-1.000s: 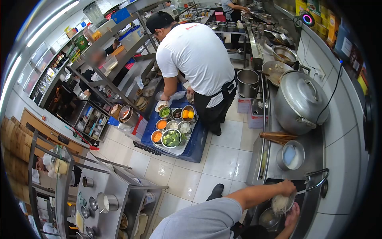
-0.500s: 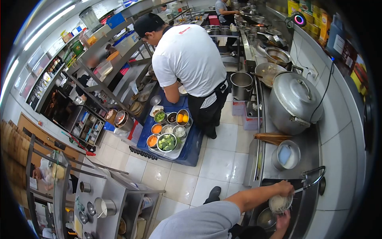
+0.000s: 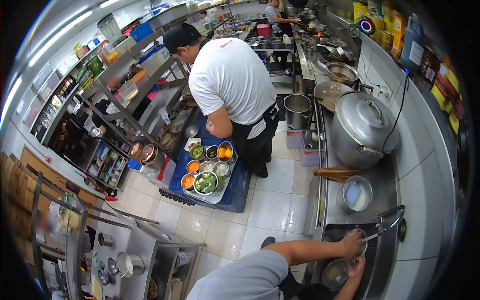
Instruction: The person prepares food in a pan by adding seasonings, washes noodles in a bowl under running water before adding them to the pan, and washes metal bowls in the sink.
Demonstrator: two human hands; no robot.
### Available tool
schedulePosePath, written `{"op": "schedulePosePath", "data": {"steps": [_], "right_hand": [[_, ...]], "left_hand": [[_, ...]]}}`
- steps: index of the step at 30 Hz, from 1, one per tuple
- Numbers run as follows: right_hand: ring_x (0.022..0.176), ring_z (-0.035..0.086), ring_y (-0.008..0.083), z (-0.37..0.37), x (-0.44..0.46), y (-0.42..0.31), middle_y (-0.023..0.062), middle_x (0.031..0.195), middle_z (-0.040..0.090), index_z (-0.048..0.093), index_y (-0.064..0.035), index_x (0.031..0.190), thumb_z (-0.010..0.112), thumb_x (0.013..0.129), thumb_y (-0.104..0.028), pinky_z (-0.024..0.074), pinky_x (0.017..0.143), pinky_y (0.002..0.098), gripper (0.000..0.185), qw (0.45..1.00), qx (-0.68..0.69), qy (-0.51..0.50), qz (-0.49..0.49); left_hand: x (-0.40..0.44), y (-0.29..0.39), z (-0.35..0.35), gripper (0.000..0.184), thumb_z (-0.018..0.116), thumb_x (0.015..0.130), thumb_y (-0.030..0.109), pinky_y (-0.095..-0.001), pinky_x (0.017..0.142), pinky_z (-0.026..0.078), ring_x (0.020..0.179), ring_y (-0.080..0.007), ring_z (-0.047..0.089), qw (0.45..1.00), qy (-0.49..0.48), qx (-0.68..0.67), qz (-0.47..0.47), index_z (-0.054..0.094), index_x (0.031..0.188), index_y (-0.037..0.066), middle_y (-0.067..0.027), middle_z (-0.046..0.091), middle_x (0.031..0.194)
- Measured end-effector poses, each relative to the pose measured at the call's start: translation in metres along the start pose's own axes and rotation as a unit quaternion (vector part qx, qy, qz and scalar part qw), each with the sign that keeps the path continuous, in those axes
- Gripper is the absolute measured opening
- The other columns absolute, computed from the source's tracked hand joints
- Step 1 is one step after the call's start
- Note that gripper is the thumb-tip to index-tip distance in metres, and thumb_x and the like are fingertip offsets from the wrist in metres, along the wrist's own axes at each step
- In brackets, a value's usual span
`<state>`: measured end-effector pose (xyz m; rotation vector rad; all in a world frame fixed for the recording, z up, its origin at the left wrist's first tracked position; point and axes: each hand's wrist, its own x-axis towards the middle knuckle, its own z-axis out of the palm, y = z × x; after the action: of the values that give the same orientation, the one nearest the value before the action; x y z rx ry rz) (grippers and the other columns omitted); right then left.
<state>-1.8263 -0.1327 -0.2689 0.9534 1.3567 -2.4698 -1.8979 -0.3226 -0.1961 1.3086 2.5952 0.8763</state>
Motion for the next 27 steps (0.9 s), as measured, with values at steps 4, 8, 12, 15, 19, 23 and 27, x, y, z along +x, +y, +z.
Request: {"op": "schedulePosePath", "data": {"steps": [4,8,12,15,19,23,27], "right_hand": [[0.089,0.064,0.0261,-0.006,0.041,-0.003,0.0078,0.108,0.061,0.055,-0.0121,0.118,0.052,0.068,-0.007,0.0601,0.064,0.0456,0.051,0.997,-0.061,-0.048,0.012],[0.089,0.064,0.0285,0.04,0.038,-0.015,0.0085,0.103,0.06,0.053,-0.0112,0.114,0.053,0.066,-0.007,0.0597,0.061,0.0465,0.048,0.997,-0.073,-0.014,0.03],[0.087,0.064,0.0279,0.032,0.039,-0.007,0.0085,0.102,0.059,0.054,-0.0126,0.113,0.053,0.066,-0.008,0.0592,0.058,0.0437,0.047,0.996,-0.086,0.002,0.03],[0.085,0.063,0.0273,0.024,0.037,-0.001,0.0084,0.104,0.059,0.055,-0.014,0.112,0.054,0.065,-0.01,0.0584,0.057,0.0429,0.047,0.994,-0.102,-0.043,0.022],[0.092,0.062,0.0258,0.005,0.044,0.01,0.0075,0.107,0.059,0.056,-0.015,0.111,0.054,0.066,-0.011,0.0587,0.062,0.0435,0.046,0.999,-0.029,-0.012,0.024],[0.109,0.059,0.0275,0.009,0.04,-0.002,0.0094,0.121,0.059,0.054,-0.0136,0.126,0.054,0.073,-0.013,0.0586,0.078,0.0494,0.053,0.996,0.019,-0.056,0.062],[0.123,0.054,0.0268,0.059,0.002,-0.014,0.0114,0.132,0.058,0.051,-0.0076,0.135,0.057,0.091,-0.022,0.0467,0.099,0.0497,0.047,0.991,-0.035,-0.128,0.009]], "left_hand": [[0.012,-0.028,0.028,0.047,0.069,0.074,0.044,-0.054,0.11,0.028,0.133,-0.0375,0.036,0.991,0.0,0.095,-0.094,0.071,0.114,0.019,-0.0161,0.049,0.136],[0.013,-0.034,0.021,0.041,0.068,0.075,0.039,-0.0498,0.104,0.034,0.13,-0.037,0.04,0.988,-0.004,0.066,-0.138,0.071,0.113,0.023,-0.0139,0.051,0.134],[0.003,-0.03,0.003,0.041,0.07,0.073,0.037,-0.049,0.098,0.038,0.126,-0.0381,0.043,0.989,-0.031,0.07,-0.13,0.071,0.113,0.024,-0.015,0.051,0.132],[0.003,-0.028,0.003,0.044,0.072,0.071,0.035,-0.051,0.095,0.041,0.125,-0.0389,0.043,0.987,-0.051,0.075,-0.131,0.071,0.114,0.023,-0.0157,0.047,0.135],[0.019,-0.027,0.008,0.046,0.076,0.067,0.028,-0.0526,0.092,0.046,0.122,-0.0394,0.045,0.969,-0.004,-0.133,-0.206,0.071,0.112,0.019,-0.017,0.044,0.138],[0.014,-0.016,-0.007,0.051,0.082,0.061,0.027,-0.0501,0.088,0.051,0.12,-0.0399,0.049,0.99,-0.035,0.016,-0.133,0.072,0.11,0.015,-0.0182,0.047,0.134],[0.025,-0.018,-0.025,0.07,0.09,0.05,0.033,-0.0435,0.091,0.052,0.1,-0.0386,0.064,0.982,-0.058,0.054,-0.169,0.067,0.109,0.002,-0.0188,0.064,0.106]]}}
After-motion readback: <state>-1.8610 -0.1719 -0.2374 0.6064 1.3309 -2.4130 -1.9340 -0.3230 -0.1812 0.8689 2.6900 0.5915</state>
